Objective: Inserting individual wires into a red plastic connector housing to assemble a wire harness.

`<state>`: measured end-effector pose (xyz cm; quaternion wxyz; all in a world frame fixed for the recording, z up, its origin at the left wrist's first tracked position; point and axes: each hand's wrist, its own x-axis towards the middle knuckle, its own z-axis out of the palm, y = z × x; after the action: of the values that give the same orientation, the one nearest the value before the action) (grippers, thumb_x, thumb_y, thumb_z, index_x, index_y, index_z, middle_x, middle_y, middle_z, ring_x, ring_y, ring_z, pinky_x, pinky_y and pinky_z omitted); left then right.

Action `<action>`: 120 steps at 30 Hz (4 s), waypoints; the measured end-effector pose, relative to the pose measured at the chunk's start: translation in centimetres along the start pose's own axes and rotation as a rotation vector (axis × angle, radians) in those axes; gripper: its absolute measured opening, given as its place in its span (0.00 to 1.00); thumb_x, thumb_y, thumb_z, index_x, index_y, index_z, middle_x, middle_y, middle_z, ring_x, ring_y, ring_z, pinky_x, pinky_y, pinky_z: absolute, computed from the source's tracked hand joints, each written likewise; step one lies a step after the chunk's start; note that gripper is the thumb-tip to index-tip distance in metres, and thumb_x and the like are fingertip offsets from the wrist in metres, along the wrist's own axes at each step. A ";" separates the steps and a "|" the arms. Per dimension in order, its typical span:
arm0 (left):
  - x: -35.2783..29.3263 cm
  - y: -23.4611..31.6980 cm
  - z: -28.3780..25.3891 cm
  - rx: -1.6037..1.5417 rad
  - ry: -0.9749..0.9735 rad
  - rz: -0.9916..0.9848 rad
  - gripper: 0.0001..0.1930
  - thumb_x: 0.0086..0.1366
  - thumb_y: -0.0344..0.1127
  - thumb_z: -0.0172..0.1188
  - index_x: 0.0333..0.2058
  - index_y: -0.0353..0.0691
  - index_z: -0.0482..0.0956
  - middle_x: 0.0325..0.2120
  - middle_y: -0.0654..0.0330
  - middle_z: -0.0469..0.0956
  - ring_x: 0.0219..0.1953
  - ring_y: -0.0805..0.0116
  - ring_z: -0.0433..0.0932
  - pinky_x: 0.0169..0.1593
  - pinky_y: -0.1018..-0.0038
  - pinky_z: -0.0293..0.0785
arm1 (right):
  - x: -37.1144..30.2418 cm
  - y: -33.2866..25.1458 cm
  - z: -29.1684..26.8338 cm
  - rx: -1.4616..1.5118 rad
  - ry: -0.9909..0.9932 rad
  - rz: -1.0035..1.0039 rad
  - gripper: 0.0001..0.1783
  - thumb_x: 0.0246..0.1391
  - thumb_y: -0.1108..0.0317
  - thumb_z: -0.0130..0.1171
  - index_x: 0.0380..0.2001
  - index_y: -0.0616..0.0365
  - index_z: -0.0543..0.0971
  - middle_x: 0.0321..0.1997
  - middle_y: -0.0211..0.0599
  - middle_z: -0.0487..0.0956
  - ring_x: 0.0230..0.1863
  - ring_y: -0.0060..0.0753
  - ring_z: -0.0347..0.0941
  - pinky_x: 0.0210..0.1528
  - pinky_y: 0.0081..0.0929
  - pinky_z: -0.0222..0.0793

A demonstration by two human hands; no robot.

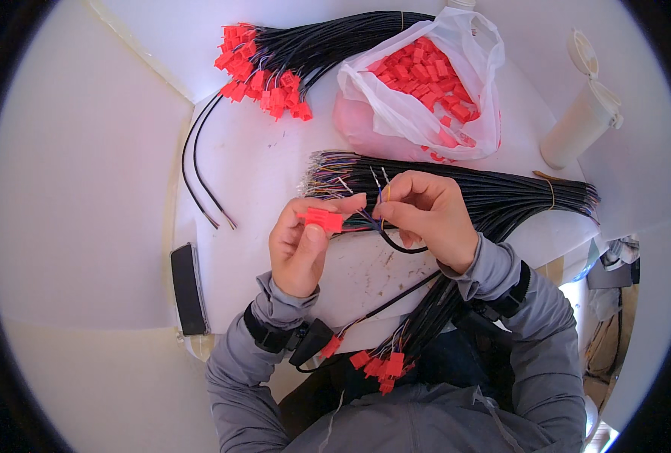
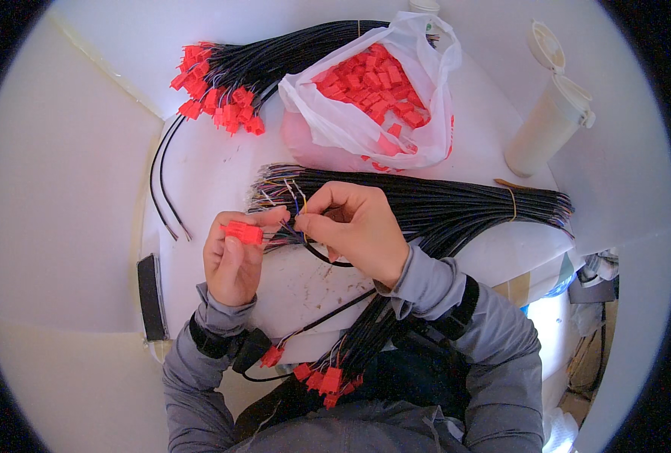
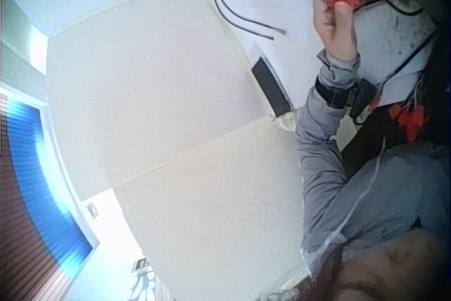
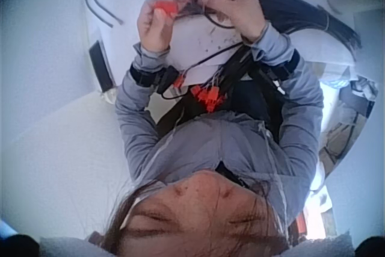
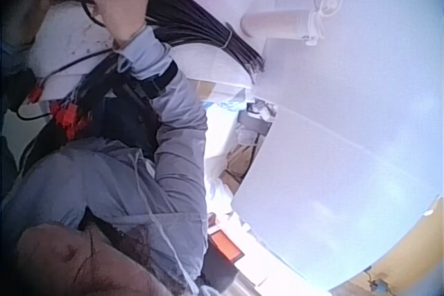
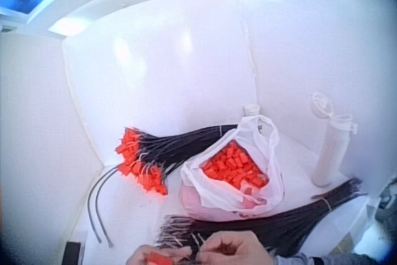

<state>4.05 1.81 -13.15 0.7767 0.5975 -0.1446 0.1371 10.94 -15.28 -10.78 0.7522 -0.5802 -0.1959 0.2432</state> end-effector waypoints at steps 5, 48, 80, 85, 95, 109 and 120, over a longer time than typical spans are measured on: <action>0.3 -0.1 0.3 -0.107 0.047 -0.094 0.15 0.62 0.42 0.42 0.40 0.35 0.61 0.43 0.41 0.67 0.47 0.55 0.67 0.51 0.64 0.61 | 0.1 0.0 -0.1 0.231 -0.040 0.056 0.04 0.45 0.73 0.53 0.26 0.63 0.72 0.22 0.33 0.74 0.15 0.14 0.65 0.19 0.14 0.68; 0.1 -0.4 0.5 -0.213 -0.058 -0.184 0.17 0.59 0.41 0.49 0.43 0.38 0.61 0.51 0.40 0.57 0.48 0.61 0.66 0.51 0.68 0.61 | -0.4 0.8 0.6 -0.168 0.010 -0.090 0.06 0.42 0.73 0.57 0.18 0.62 0.71 0.15 0.22 0.69 0.16 0.07 0.59 0.15 0.10 0.53; -0.1 -0.8 -0.1 -0.139 -0.074 -0.225 0.15 0.60 0.35 0.49 0.41 0.31 0.63 0.42 0.48 0.67 0.48 0.64 0.66 0.51 0.72 0.60 | -0.3 1.4 0.8 -0.141 -0.069 -0.223 0.04 0.44 0.74 0.56 0.22 0.65 0.73 0.26 0.31 0.74 0.21 0.10 0.62 0.21 0.11 0.59; 0.0 -0.4 0.3 -0.229 -0.051 -0.228 0.17 0.61 0.39 0.47 0.44 0.32 0.61 0.46 0.46 0.64 0.51 0.61 0.63 0.53 0.68 0.59 | -0.2 1.4 0.9 -0.137 -0.034 -0.246 0.05 0.44 0.73 0.56 0.21 0.63 0.73 0.22 0.27 0.71 0.19 0.08 0.60 0.19 0.10 0.55; 0.3 -0.1 0.5 -0.261 -0.039 -0.244 0.17 0.61 0.42 0.43 0.44 0.36 0.60 0.52 0.40 0.55 0.50 0.60 0.64 0.51 0.66 0.59 | -0.1 0.5 0.1 -0.186 -0.115 -0.123 0.05 0.39 0.74 0.52 0.18 0.63 0.68 0.17 0.26 0.63 0.19 0.14 0.56 0.20 0.16 0.52; -0.1 -0.8 0.2 -0.239 -0.026 -0.249 0.17 0.61 0.39 0.46 0.44 0.33 0.61 0.40 0.58 0.66 0.44 0.70 0.65 0.50 0.70 0.59 | 0.1 1.2 0.1 -0.259 -0.159 -0.156 0.07 0.39 0.73 0.52 0.16 0.64 0.68 0.21 0.31 0.67 0.20 0.17 0.58 0.21 0.18 0.55; -0.3 -0.8 -0.2 -0.098 -0.041 -0.253 0.16 0.60 0.33 0.48 0.44 0.32 0.63 0.38 0.59 0.69 0.42 0.75 0.66 0.47 0.78 0.61 | 0.0 0.3 0.2 -0.266 -0.205 -0.073 0.06 0.42 0.77 0.52 0.16 0.64 0.68 0.34 0.33 0.69 0.24 0.11 0.61 0.26 0.12 0.58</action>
<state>4.10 1.74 -14.05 0.8130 0.5749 -0.0904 0.0187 10.75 -15.03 -11.05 0.6532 -0.6393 -0.3229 0.2458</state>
